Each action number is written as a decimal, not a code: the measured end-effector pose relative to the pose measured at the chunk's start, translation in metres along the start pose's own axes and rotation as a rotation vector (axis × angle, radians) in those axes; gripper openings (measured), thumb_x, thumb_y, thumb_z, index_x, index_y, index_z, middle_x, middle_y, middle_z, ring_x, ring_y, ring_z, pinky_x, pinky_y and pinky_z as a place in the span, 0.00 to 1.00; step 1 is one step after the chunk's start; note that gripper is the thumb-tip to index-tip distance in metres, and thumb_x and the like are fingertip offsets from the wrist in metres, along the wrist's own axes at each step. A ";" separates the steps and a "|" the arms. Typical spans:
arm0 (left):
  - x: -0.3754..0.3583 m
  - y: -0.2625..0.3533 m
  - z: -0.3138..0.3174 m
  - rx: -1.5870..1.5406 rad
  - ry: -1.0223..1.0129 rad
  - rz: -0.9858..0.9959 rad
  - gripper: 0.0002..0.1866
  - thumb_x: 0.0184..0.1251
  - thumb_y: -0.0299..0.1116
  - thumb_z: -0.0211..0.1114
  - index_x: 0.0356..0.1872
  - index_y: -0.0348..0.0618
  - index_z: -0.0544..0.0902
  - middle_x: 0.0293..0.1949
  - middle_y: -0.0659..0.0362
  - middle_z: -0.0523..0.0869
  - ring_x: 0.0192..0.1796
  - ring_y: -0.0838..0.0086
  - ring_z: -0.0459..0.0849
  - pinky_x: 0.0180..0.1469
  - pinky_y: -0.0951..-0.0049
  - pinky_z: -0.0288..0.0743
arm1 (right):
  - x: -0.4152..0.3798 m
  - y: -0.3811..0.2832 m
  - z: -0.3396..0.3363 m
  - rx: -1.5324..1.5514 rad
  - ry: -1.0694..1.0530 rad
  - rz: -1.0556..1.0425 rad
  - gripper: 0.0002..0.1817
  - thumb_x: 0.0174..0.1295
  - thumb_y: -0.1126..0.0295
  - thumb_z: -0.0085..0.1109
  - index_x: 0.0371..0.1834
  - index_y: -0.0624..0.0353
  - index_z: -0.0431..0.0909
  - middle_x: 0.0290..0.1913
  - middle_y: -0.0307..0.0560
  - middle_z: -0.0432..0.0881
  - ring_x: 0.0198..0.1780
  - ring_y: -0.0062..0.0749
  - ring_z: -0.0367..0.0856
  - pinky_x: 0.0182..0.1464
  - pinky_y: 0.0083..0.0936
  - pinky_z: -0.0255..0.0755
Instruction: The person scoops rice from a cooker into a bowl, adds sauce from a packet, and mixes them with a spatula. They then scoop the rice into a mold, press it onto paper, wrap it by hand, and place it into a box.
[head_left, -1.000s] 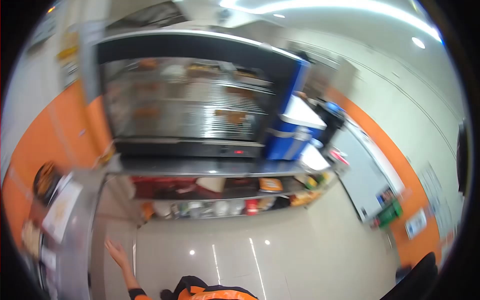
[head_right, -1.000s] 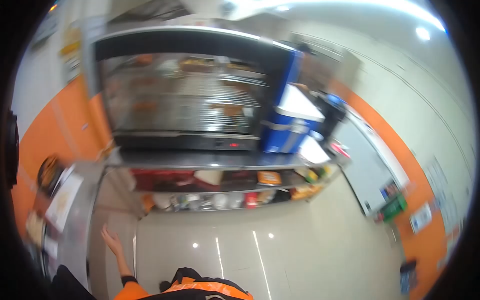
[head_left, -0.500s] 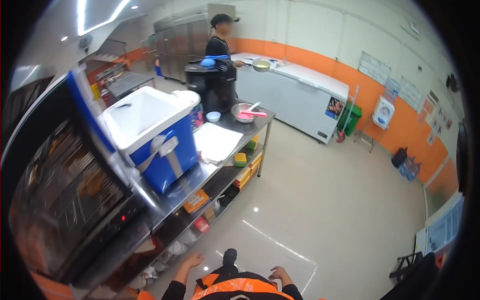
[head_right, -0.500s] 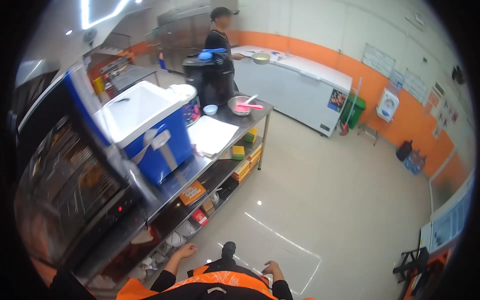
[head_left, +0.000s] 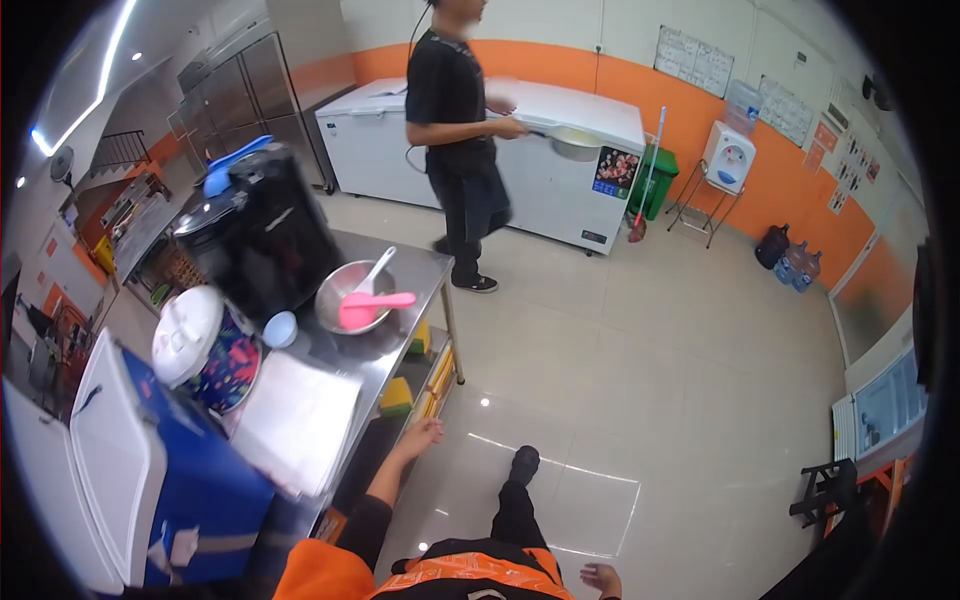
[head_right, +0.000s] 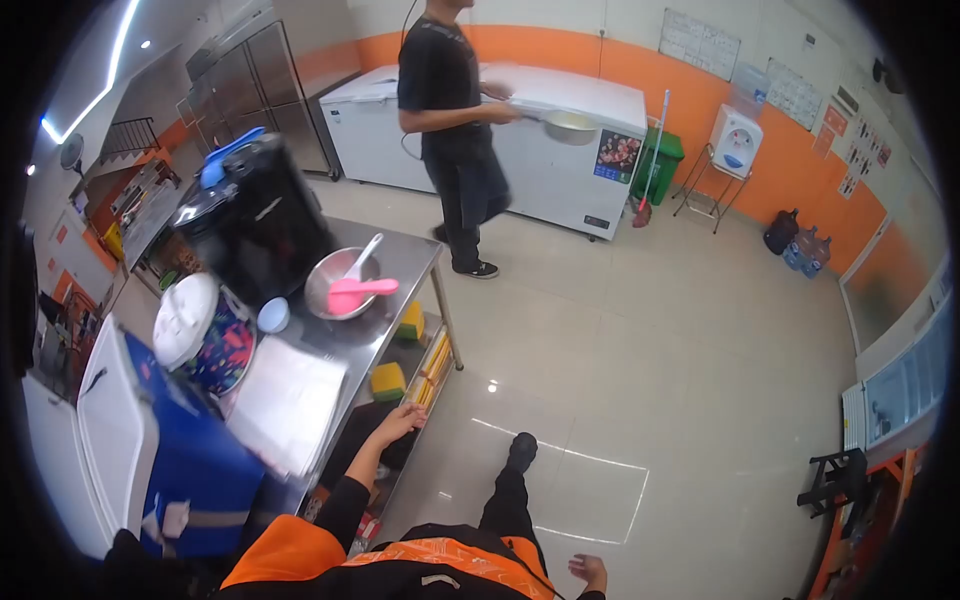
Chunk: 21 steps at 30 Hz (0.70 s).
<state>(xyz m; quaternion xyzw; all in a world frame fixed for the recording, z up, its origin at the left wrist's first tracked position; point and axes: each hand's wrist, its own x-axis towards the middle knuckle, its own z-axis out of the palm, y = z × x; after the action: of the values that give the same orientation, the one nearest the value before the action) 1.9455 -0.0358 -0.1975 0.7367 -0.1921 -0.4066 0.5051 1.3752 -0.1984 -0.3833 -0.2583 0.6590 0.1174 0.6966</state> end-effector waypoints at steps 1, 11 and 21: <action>0.039 -0.001 0.003 0.003 0.004 -0.015 0.16 0.66 0.33 0.50 0.50 0.36 0.72 0.37 0.58 0.80 0.37 0.76 0.79 0.40 0.76 0.73 | 0.003 -0.048 0.008 0.009 0.079 -0.084 0.16 0.62 0.67 0.41 0.49 0.63 0.71 0.43 0.55 0.78 0.40 0.44 0.80 0.34 0.35 0.77; 0.213 0.123 0.028 0.010 -0.171 -0.159 0.18 0.67 0.36 0.52 0.55 0.41 0.70 0.42 0.58 0.78 0.44 0.76 0.77 0.46 0.75 0.71 | 0.021 -0.505 0.200 -0.476 -0.115 -0.559 0.12 0.60 0.64 0.50 0.39 0.61 0.76 0.29 0.45 0.80 0.26 0.27 0.79 0.27 0.21 0.73; 0.428 0.252 -0.035 -0.131 0.576 0.099 0.18 0.64 0.28 0.55 0.55 0.39 0.69 0.43 0.58 0.78 0.41 0.77 0.79 0.41 0.79 0.71 | 0.083 -0.823 0.491 -0.867 -0.717 -0.428 0.17 0.66 0.62 0.43 0.47 0.62 0.74 0.33 0.48 0.81 0.32 0.29 0.81 0.36 0.22 0.74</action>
<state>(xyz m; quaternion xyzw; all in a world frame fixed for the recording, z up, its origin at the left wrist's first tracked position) 2.2597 -0.4170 -0.1381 0.7774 -0.0499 -0.1672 0.6043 2.2192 -0.6507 -0.2964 -0.5901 0.2085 0.3124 0.7146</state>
